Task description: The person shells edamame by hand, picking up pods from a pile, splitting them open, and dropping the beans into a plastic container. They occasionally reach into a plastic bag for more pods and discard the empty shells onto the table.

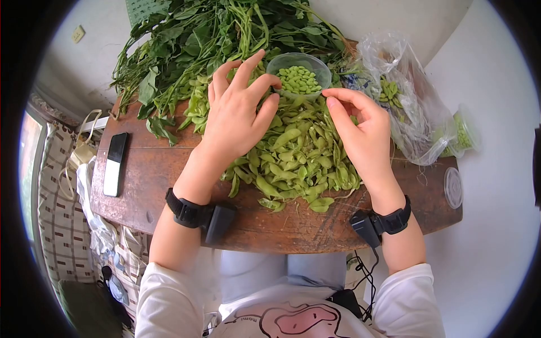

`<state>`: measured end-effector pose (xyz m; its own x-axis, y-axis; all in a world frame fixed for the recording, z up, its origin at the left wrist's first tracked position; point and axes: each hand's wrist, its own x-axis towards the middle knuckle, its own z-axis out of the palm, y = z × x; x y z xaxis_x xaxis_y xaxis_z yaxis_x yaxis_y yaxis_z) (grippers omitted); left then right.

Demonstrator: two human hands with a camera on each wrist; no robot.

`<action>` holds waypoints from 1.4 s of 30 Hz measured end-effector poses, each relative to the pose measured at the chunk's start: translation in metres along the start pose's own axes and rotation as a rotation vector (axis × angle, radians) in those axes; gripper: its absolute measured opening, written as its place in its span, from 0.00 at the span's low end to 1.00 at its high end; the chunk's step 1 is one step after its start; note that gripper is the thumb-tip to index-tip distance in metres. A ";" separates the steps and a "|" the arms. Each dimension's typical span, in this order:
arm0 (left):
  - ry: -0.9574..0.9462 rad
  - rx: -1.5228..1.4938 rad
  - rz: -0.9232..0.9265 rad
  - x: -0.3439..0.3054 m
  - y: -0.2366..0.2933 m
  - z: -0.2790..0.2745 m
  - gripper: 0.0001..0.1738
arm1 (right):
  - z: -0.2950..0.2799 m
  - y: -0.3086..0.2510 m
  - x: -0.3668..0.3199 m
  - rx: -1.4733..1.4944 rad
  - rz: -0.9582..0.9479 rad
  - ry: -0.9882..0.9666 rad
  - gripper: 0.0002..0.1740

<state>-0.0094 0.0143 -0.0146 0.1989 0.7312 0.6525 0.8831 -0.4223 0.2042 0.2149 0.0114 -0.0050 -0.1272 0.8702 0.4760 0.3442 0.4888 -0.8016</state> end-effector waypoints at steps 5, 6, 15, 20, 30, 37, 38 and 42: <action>0.061 -0.212 0.060 0.006 0.011 -0.013 0.11 | 0.005 -0.007 0.002 0.321 0.084 0.007 0.09; 0.081 -0.275 0.081 0.006 0.016 -0.016 0.11 | 0.006 -0.008 0.000 0.454 0.151 -0.041 0.09; 0.029 -0.603 0.005 -0.001 0.024 -0.005 0.07 | 0.003 -0.004 -0.001 0.374 -0.042 -0.198 0.10; 0.023 -0.623 -0.024 0.000 0.025 -0.007 0.08 | 0.007 -0.011 -0.002 0.490 0.054 -0.109 0.09; 0.037 -0.569 -0.017 -0.002 0.025 -0.007 0.08 | 0.006 -0.004 0.000 0.117 -0.226 -0.056 0.07; -0.018 -0.681 -0.028 -0.003 0.023 -0.003 0.10 | 0.005 -0.005 0.000 0.101 -0.221 -0.081 0.04; -0.003 -0.722 -0.045 -0.004 0.024 -0.003 0.09 | 0.004 -0.005 0.000 0.115 -0.195 -0.088 0.04; 0.030 -0.841 -0.079 -0.003 0.027 -0.003 0.09 | 0.006 -0.002 -0.001 0.156 -0.187 -0.093 0.04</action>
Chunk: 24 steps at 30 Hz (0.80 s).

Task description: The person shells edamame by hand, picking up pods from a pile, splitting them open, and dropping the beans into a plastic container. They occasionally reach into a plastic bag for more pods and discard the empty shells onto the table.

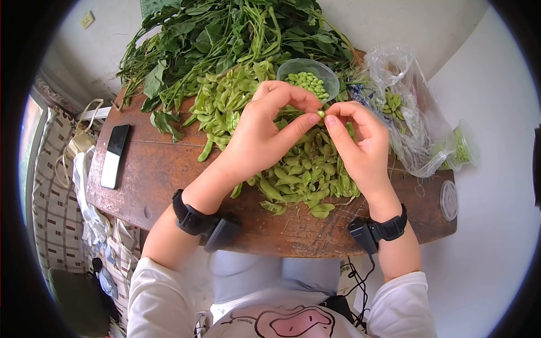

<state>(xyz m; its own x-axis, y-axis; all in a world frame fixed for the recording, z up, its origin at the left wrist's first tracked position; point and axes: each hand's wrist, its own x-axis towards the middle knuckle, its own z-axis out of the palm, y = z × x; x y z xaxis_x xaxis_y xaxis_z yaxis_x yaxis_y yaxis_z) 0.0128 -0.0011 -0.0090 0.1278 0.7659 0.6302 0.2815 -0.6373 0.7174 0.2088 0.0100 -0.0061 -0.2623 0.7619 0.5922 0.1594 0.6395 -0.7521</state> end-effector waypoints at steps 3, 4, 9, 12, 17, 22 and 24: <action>-0.015 0.022 0.003 0.003 0.005 -0.003 0.11 | -0.001 0.000 0.000 -0.010 0.040 0.044 0.05; -0.015 0.022 0.003 0.003 0.003 -0.003 0.11 | -0.003 -0.001 0.000 0.009 0.076 0.047 0.05; -0.036 0.056 0.014 0.002 -0.002 -0.003 0.12 | -0.003 0.003 0.000 -0.111 0.064 0.092 0.04; -0.005 -0.055 -0.074 0.000 -0.002 0.000 0.12 | -0.003 0.007 0.000 -0.124 0.089 0.132 0.06; -0.010 -0.116 -0.105 -0.002 -0.006 0.003 0.15 | 0.000 0.000 0.000 0.055 0.039 0.141 0.11; -0.034 -0.143 -0.124 -0.001 -0.003 0.003 0.23 | -0.001 -0.006 0.004 -0.135 -0.100 0.026 0.13; -0.056 -0.170 -0.112 -0.002 -0.005 0.002 0.26 | 0.000 -0.007 0.003 -0.170 -0.113 0.006 0.13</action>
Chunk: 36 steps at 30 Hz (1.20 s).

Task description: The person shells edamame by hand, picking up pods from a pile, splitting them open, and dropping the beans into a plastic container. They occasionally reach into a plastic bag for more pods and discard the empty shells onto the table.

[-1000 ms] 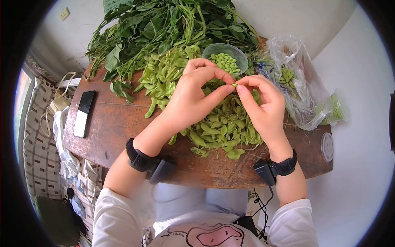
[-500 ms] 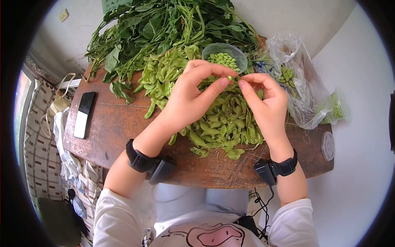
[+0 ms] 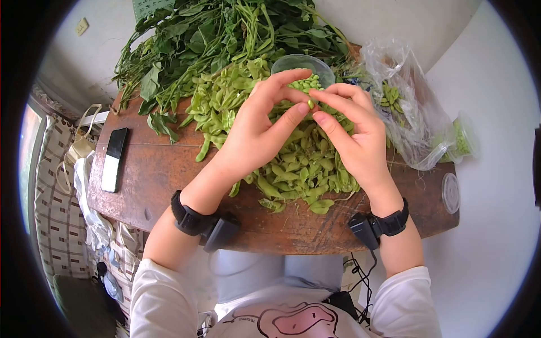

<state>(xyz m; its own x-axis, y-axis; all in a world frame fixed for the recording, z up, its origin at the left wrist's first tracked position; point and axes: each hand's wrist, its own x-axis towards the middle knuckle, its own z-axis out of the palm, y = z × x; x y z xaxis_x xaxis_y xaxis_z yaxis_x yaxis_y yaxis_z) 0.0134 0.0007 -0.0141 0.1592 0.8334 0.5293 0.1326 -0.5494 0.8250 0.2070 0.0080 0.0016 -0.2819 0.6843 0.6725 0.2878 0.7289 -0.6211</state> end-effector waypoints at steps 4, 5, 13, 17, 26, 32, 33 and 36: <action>-0.029 0.015 -0.019 -0.001 0.003 0.001 0.27 | -0.001 0.002 -0.001 -0.093 -0.020 -0.024 0.13; -0.025 -0.061 -0.063 -0.002 0.004 0.001 0.28 | -0.001 0.003 0.000 -0.109 -0.026 -0.014 0.13; 0.011 0.132 -0.002 0.000 0.008 -0.002 0.29 | -0.002 -0.005 0.002 -0.249 -0.105 -0.016 0.16; 0.016 0.162 -0.010 0.002 0.012 -0.005 0.34 | -0.003 -0.007 0.001 -0.225 -0.067 -0.020 0.18; 0.022 0.214 0.003 0.001 0.015 -0.005 0.30 | -0.002 -0.002 0.000 -0.285 -0.207 -0.002 0.20; 0.029 0.253 0.012 0.001 0.015 -0.004 0.32 | -0.002 -0.001 -0.003 -0.278 -0.187 -0.019 0.19; 0.031 0.249 0.017 0.002 0.015 -0.005 0.32 | -0.001 -0.001 -0.001 -0.278 -0.195 -0.019 0.19; 0.012 0.228 0.006 0.000 0.016 -0.007 0.31 | -0.002 -0.001 -0.001 -0.269 -0.200 -0.019 0.19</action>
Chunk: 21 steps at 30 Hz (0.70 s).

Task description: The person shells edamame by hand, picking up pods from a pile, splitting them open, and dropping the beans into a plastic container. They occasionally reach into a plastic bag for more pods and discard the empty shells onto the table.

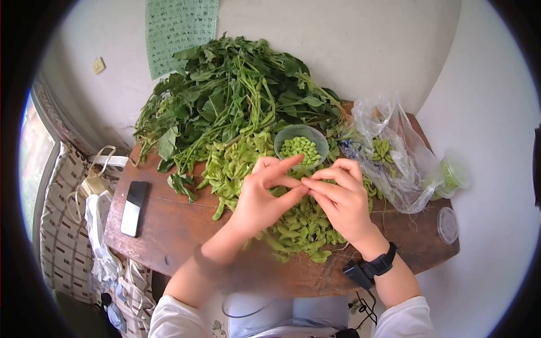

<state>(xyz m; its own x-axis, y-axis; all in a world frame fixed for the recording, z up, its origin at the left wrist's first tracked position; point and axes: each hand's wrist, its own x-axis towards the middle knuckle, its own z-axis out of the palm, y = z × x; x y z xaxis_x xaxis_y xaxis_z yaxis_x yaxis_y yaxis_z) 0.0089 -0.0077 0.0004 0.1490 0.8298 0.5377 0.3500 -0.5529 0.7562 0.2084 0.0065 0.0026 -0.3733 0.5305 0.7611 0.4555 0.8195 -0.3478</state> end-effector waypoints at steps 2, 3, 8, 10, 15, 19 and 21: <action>-0.016 -0.030 -0.032 0.001 0.001 -0.002 0.31 | 0.000 0.001 0.000 -0.014 -0.035 0.006 0.19; 0.003 -0.068 -0.043 0.003 0.003 -0.001 0.29 | -0.001 -0.002 0.001 -0.041 -0.027 0.020 0.22; 0.043 -0.081 -0.096 0.003 -0.001 -0.004 0.29 | -0.002 -0.002 0.003 -0.035 0.016 0.053 0.23; 0.088 -0.137 -0.067 0.003 -0.006 -0.002 0.30 | 0.000 -0.001 0.002 -0.048 0.008 0.055 0.22; 0.072 -0.007 -0.043 0.004 -0.003 -0.003 0.21 | 0.000 0.000 0.002 -0.043 0.019 0.065 0.18; 0.129 0.002 -0.042 0.003 -0.007 -0.001 0.13 | -0.003 -0.001 0.004 -0.062 0.045 0.108 0.14; 0.139 0.007 -0.083 0.002 -0.008 -0.002 0.15 | -0.003 -0.001 0.003 -0.062 0.044 0.118 0.14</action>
<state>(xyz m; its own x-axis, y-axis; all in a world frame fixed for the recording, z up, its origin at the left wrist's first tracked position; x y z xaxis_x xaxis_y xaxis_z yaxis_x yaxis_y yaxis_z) 0.0045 -0.0019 -0.0038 -0.0097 0.8539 0.5203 0.3619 -0.4821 0.7979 0.2092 0.0069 0.0072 -0.2559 0.5337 0.8060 0.5195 0.7791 -0.3510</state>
